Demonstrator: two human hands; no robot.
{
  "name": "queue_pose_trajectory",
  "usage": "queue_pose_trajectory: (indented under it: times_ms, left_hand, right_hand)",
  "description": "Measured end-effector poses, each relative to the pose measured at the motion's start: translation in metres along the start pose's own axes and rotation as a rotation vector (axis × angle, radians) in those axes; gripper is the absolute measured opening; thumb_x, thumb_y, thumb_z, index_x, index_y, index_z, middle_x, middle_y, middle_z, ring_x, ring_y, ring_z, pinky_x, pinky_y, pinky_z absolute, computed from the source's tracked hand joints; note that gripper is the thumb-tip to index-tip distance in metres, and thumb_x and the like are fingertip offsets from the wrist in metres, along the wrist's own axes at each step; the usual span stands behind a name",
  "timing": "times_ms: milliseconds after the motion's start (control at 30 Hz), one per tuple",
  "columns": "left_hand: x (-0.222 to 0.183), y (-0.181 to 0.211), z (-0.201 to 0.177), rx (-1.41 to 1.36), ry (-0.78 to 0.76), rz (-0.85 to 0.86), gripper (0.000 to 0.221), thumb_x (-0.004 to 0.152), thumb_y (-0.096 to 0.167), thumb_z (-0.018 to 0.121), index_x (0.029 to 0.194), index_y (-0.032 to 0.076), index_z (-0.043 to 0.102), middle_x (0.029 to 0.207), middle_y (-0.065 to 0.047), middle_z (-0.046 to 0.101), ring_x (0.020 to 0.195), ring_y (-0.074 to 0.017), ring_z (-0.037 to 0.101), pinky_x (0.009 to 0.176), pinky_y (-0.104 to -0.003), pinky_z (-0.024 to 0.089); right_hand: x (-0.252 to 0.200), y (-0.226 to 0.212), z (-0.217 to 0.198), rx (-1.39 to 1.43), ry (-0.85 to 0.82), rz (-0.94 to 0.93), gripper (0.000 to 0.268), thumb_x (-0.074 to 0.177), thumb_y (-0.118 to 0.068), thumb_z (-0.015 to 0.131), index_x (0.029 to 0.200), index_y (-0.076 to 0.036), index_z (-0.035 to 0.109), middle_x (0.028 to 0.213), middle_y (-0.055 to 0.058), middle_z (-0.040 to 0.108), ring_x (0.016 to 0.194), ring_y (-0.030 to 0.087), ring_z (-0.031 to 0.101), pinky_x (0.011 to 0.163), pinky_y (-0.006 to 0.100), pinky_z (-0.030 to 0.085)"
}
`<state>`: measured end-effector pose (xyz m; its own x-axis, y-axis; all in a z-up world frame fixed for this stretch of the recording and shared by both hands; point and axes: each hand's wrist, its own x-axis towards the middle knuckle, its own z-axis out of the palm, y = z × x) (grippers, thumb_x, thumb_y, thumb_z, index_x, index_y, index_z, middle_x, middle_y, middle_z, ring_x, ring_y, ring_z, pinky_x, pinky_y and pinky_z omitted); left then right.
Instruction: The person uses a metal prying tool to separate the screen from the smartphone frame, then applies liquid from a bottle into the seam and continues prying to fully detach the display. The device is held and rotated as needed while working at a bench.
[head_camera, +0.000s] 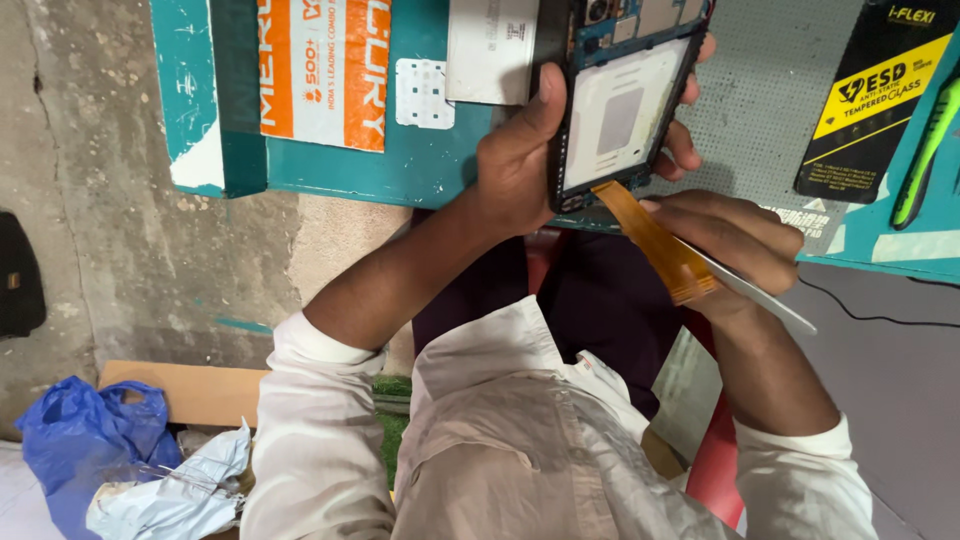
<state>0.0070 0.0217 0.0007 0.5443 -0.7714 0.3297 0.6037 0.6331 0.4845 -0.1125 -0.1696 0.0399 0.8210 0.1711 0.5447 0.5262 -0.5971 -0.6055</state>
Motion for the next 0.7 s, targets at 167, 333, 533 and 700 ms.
queue_pose_trajectory:
  times_ms: [167,333,533,700]
  left_hand:
    - [-0.002,-0.004,-0.001,-0.003,0.004,-0.005,0.085,0.106,0.068,0.042,0.163,0.006,0.030,0.148,-0.010,0.043,0.118,-0.0244,0.061,0.101,-0.035,0.052]
    - [-0.004,-0.002,0.001,0.130,0.057,0.060,0.082,0.103,0.063,0.057,0.158,0.004,0.038,0.154,-0.010,0.043,0.119,-0.0256,0.064,0.104,-0.039,0.055]
    - [-0.006,-0.004,0.002,0.344,0.213,0.088,0.082,0.101,0.055,0.072,0.155,0.000,0.045,0.133,-0.016,0.062,0.116,-0.0268,0.069,0.105,-0.041,0.056]
    - [-0.007,-0.005,0.004,0.386,0.238,0.134,0.081,0.098,0.047,0.079,0.156,0.005,0.042,0.134,-0.009,0.064,0.117,-0.0229,0.070,0.106,-0.039,0.056]
  right_hand:
    - [0.003,-0.001,0.005,0.035,0.037,0.000,0.024,0.093,-0.009,0.087,0.101,0.007,0.071,0.092,0.018,0.075,0.080,0.027,0.077,0.064,0.029,0.061]
    - [-0.009,0.008,0.004,0.057,0.016,0.064,0.028,0.090,-0.012,0.089,0.101,0.005,0.070,0.093,0.017,0.073,0.080,0.025,0.075,0.069,0.028,0.061]
    - [-0.012,0.005,-0.003,0.037,-0.054,0.194,0.021,0.094,-0.016,0.087,0.099,0.001,0.074,0.091,0.012,0.075,0.079,0.022,0.075,0.069,0.026,0.059]
    - [-0.001,0.002,-0.002,0.151,0.003,0.224,0.027,0.095,-0.018,0.086,0.107,0.003,0.074,0.091,0.011,0.077,0.082,0.020,0.078,0.072,0.026,0.063]
